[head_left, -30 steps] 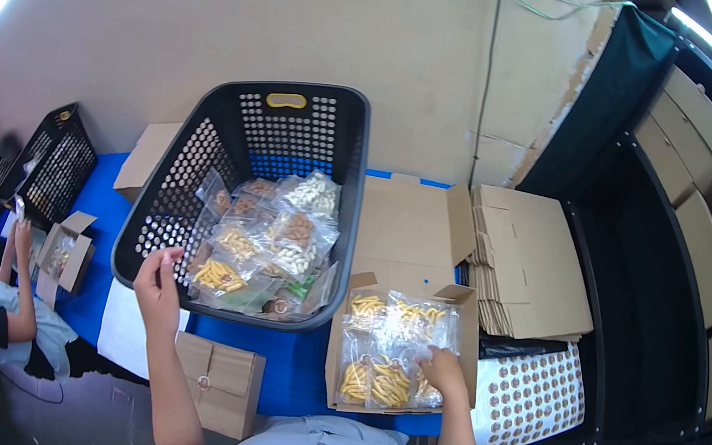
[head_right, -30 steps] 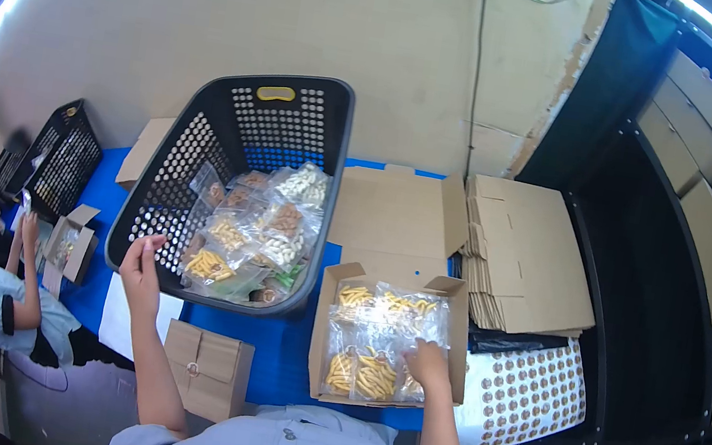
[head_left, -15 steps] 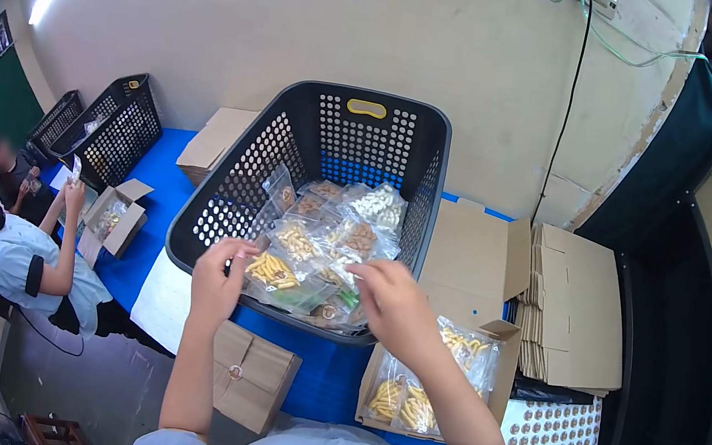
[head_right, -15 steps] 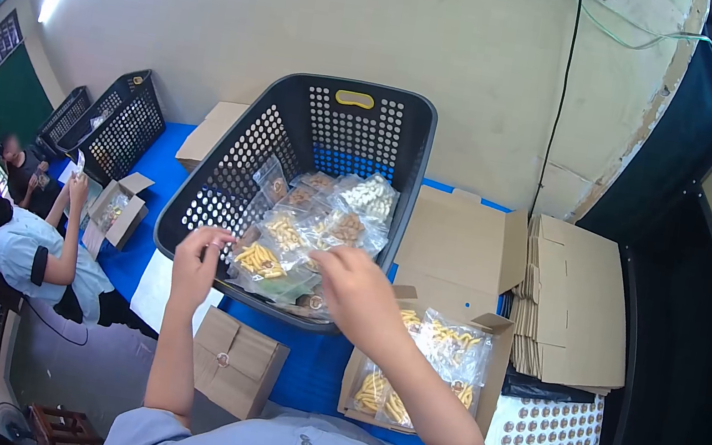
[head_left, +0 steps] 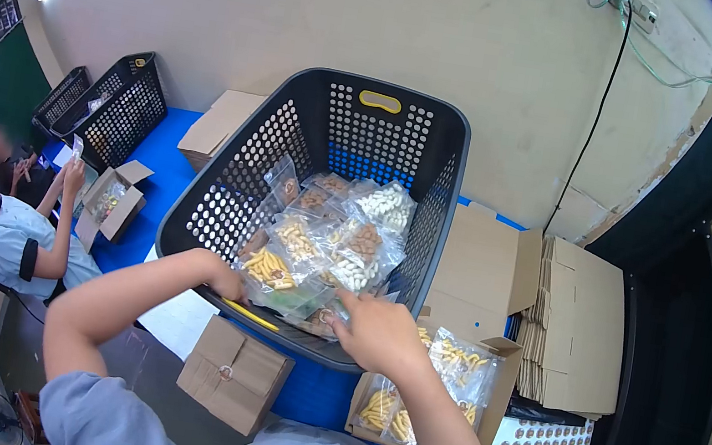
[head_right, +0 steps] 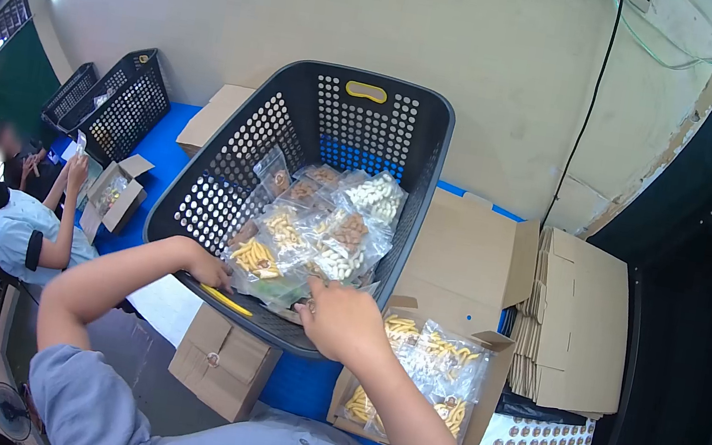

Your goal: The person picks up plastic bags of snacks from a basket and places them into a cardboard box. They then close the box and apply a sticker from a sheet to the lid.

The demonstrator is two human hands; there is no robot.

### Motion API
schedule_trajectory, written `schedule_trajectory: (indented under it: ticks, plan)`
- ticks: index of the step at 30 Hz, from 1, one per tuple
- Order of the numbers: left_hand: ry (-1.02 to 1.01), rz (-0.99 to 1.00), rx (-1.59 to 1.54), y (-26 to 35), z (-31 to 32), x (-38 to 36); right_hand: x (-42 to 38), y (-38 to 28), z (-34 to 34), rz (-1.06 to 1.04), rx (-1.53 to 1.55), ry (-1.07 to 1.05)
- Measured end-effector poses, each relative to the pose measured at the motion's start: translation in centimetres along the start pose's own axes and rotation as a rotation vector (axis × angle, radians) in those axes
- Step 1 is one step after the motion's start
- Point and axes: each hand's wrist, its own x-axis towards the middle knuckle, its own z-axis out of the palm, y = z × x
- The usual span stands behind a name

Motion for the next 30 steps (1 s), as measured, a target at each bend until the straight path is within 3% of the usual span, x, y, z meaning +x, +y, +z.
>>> schedule_trajectory:
  ticks: [3, 10, 13, 14, 15, 19, 20, 22, 23, 26, 27, 30]
  plan:
    - [-0.083, -0.285, 0.293, 0.6, -1.0, 0.5, 0.2, -0.2, -0.5, 0.056, 0.026, -0.065]
    - [-0.052, -0.199, 0.574, 0.4, -1.2, 4.3, 0.1, 0.0, -0.3, 0.047, 0.071, -0.018]
    - [0.012, -0.146, 0.294, -1.3, -1.1, 7.4, 0.3, 0.1, -0.4, 0.005, 0.072, 0.046]
    - [0.194, -0.142, 0.119, -0.5, -1.6, 6.0, 0.3, 0.0, -0.5, 0.011, 0.083, 0.038]
    - [0.19, -0.143, 0.12, 0.1, -2.5, 4.7, 0.3, -0.1, -0.6, 0.018, 0.096, 0.028]
    - [0.819, -0.078, 0.047, 0.5, -6.0, 0.0, 0.3, -0.1, -0.6, 0.008, 0.116, 0.055]
    - [0.818, -0.079, 0.049, -0.1, -6.2, -0.1, 0.3, -0.1, -0.5, 0.005, 0.115, 0.064]
    - [1.277, 0.029, -0.082, -1.1, -6.3, -0.5, 0.3, -0.1, -0.4, 0.0, 0.11, 0.07]
    - [1.279, 0.028, -0.086, -1.4, -6.3, -0.4, 0.3, -0.1, -0.4, 0.002, 0.109, 0.075]
    - [1.548, -0.085, -0.24, -0.6, -6.9, -2.2, 0.2, -0.3, -0.6, 0.004, 0.109, 0.088]
    - [1.55, -0.088, -0.243, -0.6, -7.2, -2.6, 0.2, -0.3, -0.7, 0.008, 0.115, 0.1]
    - [1.805, -0.004, -0.417, 0.1, -7.5, -4.0, 0.2, -0.2, -0.5, 0.002, 0.131, 0.113]
